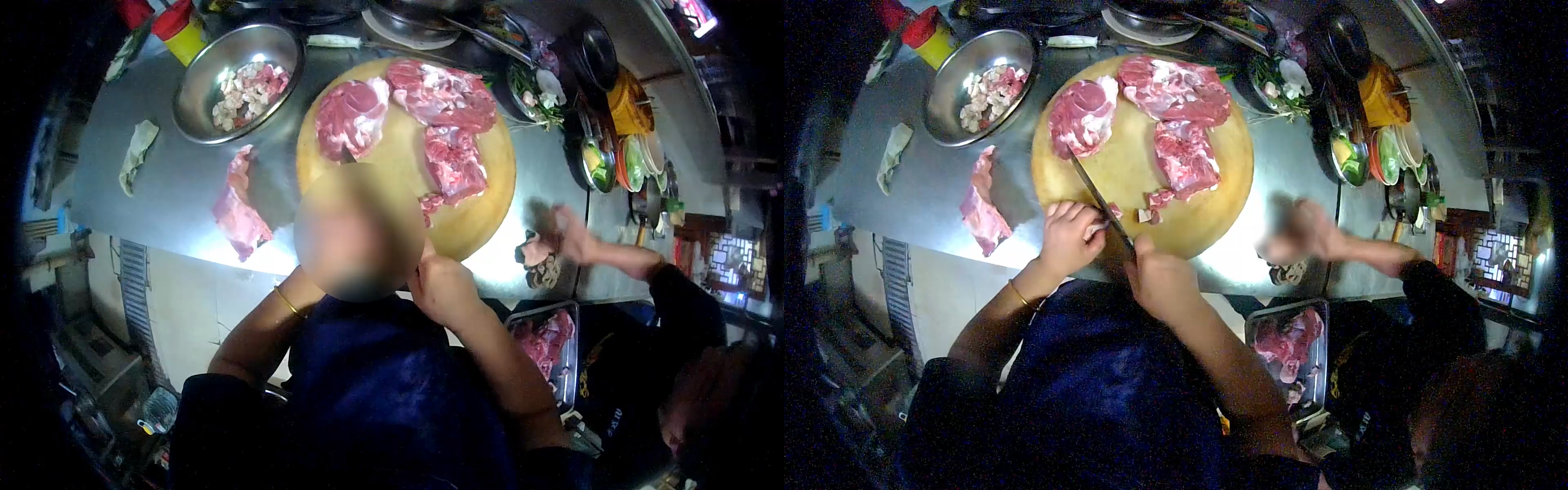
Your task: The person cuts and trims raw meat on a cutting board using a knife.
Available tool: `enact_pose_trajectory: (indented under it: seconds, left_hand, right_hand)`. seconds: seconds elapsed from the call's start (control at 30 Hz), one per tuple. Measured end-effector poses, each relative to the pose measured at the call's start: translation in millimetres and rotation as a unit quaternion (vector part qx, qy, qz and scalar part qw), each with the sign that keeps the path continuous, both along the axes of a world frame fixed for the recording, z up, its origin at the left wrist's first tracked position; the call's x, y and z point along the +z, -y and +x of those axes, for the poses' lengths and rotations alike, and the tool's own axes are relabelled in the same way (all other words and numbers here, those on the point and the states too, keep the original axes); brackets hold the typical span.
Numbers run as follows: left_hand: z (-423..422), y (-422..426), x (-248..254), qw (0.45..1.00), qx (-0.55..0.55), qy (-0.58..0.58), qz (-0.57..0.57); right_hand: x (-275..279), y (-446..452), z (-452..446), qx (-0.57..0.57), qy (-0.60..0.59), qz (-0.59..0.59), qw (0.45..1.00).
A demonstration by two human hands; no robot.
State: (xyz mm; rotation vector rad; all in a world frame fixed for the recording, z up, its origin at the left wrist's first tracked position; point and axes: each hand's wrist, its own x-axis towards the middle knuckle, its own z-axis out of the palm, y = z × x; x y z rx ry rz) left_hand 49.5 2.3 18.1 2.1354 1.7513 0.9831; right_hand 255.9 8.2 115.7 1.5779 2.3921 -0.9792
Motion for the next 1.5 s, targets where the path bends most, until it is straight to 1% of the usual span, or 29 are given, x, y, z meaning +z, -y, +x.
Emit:
enact_pose_trajectory:
  seconds: [0.07,0.13,0.17,0.23,0.27,0.37,0.4,0.47,0.5,0.53,0.63,0.77,0.87,0.97,1.03,1.1,1.2,1.3,1.33,1.4,1.43,1.47,1.5]
  left_hand:
    - [-3.5,6.0,1.0,1.000,0.008,-0.004,-0.005]
    - [-6.0,11.4,-3.4,0.999,0.032,-0.011,-0.023]
    - [-6.5,9.8,1.8,1.000,0.025,-0.013,0.002]
    - [-6.3,11.3,14.9,0.999,0.014,-0.017,0.044]
    - [-8.1,15.5,4.8,0.999,0.003,0.039,0.033]
    - [-13.2,16.4,7.5,0.997,-0.019,0.063,0.050]
    - [-15.4,17.4,5.2,0.998,-0.009,0.046,0.040]
    - [-17.6,23.0,-2.5,1.000,0.002,0.013,0.015]
    - [-18.2,25.7,-5.3,1.000,-0.002,0.014,0.011]
    - [-19.0,26.0,-7.8,1.000,-0.006,0.016,0.009]
    - [-17.4,25.5,-7.1,1.000,-0.008,0.019,0.010]
    - [-24.8,21.2,-4.0,1.000,-0.011,0.009,0.023]
    - [-35.7,16.0,-4.9,0.999,0.001,-0.013,0.039]
    - [-44.1,-2.6,-8.0,0.999,-0.017,-0.032,0.029]
    - [-40.8,-19.5,-4.4,0.999,-0.026,-0.039,0.016]
    - [-33.2,-34.3,-6.1,0.999,-0.029,-0.039,0.010]
    - [-12.6,-48.2,-11.7,0.997,-0.066,0.022,-0.039]
    - [14.0,-56.4,-11.3,0.993,-0.086,0.063,-0.048]
    - [18.5,-61.8,-7.8,0.986,-0.117,0.074,-0.097]
    - [32.6,-70.0,-5.5,0.985,-0.161,0.027,-0.051]
    - [40.0,-72.5,-2.2,0.983,-0.180,0.004,-0.027]
    - [45.8,-71.7,1.6,0.976,-0.205,0.020,-0.066]
    - [51.3,-70.6,3.6,0.971,-0.224,0.043,-0.073]
  right_hand:
    - [0.3,-1.7,2.5,-0.001,0.010,-0.014,1.000]
    - [23.5,9.8,20.8,-0.020,0.001,-0.042,0.999]
    - [33.3,19.5,34.7,-0.026,0.000,-0.059,0.998]
    - [30.5,36.8,70.6,-0.061,0.006,-0.105,0.993]
    - [29.5,44.0,81.2,-0.078,0.011,-0.129,0.988]
    - [36.3,54.9,75.7,-0.089,0.020,-0.097,0.991]
    - [38.3,54.7,68.7,-0.072,0.038,-0.073,0.994]
    - [45.6,52.5,51.9,-0.058,0.003,-0.050,0.997]
    - [46.3,51.5,44.8,-0.054,-0.012,-0.040,0.998]
    - [42.9,49.8,38.4,-0.022,-0.020,0.008,1.000]
    - [17.0,34.3,14.8,0.028,0.048,0.000,0.998]
    - [18.2,28.0,7.7,-0.006,0.046,-0.028,0.999]
    - [35.3,48.0,43.4,-0.030,0.031,-0.058,0.997]
    - [38.0,69.1,78.2,-0.102,-0.055,-0.117,0.986]
    - [11.9,94.5,96.6,-0.237,-0.133,-0.145,0.951]
    - [5.7,103.2,100.1,-0.353,-0.211,-0.172,0.895]
    - [6.8,110.9,91.3,-0.488,-0.338,-0.190,0.782]
    - [5.3,124.7,85.0,-0.546,-0.384,-0.183,0.722]
    - [3.1,127.0,83.9,-0.560,-0.388,-0.191,0.707]
    - [-6.3,130.0,81.6,-0.582,-0.397,-0.208,0.678]
    - [-13.1,131.3,79.0,-0.582,-0.398,-0.207,0.678]
    - [-22.2,131.1,75.4,-0.581,-0.399,-0.206,0.679]
    - [-32.2,130.0,71.4,-0.578,-0.400,-0.207,0.681]
